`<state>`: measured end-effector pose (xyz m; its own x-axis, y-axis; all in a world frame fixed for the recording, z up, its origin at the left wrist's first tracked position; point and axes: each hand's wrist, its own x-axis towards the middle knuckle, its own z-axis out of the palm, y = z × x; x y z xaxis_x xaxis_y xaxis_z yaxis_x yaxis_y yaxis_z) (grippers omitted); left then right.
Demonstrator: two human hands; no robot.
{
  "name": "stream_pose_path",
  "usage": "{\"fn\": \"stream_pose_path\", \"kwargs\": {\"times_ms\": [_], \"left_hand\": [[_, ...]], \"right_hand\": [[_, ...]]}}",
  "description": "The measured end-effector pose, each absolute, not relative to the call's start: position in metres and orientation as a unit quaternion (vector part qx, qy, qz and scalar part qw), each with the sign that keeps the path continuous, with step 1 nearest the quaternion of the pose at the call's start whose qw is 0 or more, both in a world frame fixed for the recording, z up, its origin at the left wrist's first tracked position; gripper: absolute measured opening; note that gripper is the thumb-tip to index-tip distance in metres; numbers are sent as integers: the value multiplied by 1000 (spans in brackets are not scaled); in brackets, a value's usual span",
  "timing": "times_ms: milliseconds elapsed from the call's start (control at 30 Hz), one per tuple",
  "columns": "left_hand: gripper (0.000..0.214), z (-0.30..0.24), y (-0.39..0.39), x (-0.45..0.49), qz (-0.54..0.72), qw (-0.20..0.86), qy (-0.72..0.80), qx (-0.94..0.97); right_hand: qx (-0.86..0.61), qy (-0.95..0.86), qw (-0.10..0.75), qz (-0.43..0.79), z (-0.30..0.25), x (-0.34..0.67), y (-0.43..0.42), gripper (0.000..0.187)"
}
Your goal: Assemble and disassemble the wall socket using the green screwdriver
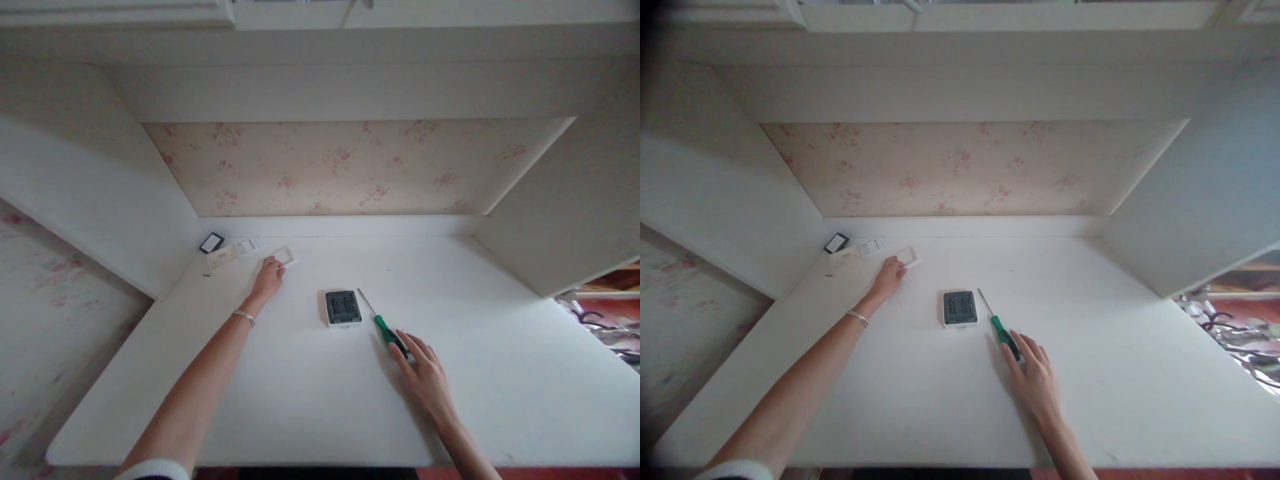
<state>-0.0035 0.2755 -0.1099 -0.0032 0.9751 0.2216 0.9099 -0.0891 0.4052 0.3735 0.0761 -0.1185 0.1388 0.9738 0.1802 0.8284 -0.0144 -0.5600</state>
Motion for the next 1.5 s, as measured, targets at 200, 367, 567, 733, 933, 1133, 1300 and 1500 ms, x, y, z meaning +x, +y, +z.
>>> {"fn": "stream_pose_path", "kwargs": {"times_ms": [200, 367, 567, 733, 933, 1133, 1300, 1500], "left_hand": [[20, -106, 210, 25, 278, 95, 607, 738], [19, -117, 166, 33, 303, 132, 602, 727], [19, -123, 143, 22, 258, 111, 619, 734], [27, -114, 144, 13, 254, 100, 615, 740], [26, -98, 192, -32, 214, 35, 660, 719], [28, -82, 266, -66, 147, -15, 687, 712], [26, -84, 304, -65, 97, -51, 702, 704], [35, -101, 310, -63, 80, -87, 738, 665]], "right_hand": [[-717, -583, 320, 210, -114, 376, 79, 47], [-730, -563, 321, 220, -112, 375, 78, 46], [-730, -564, 317, 218, -112, 374, 76, 45], [-739, -553, 315, 220, -118, 376, 75, 47], [-740, -551, 319, 218, -121, 376, 75, 48], [-745, -550, 314, 211, -123, 376, 76, 48], [-744, -544, 327, 208, -124, 377, 76, 49], [-744, -546, 324, 207, -125, 377, 79, 47]]}}
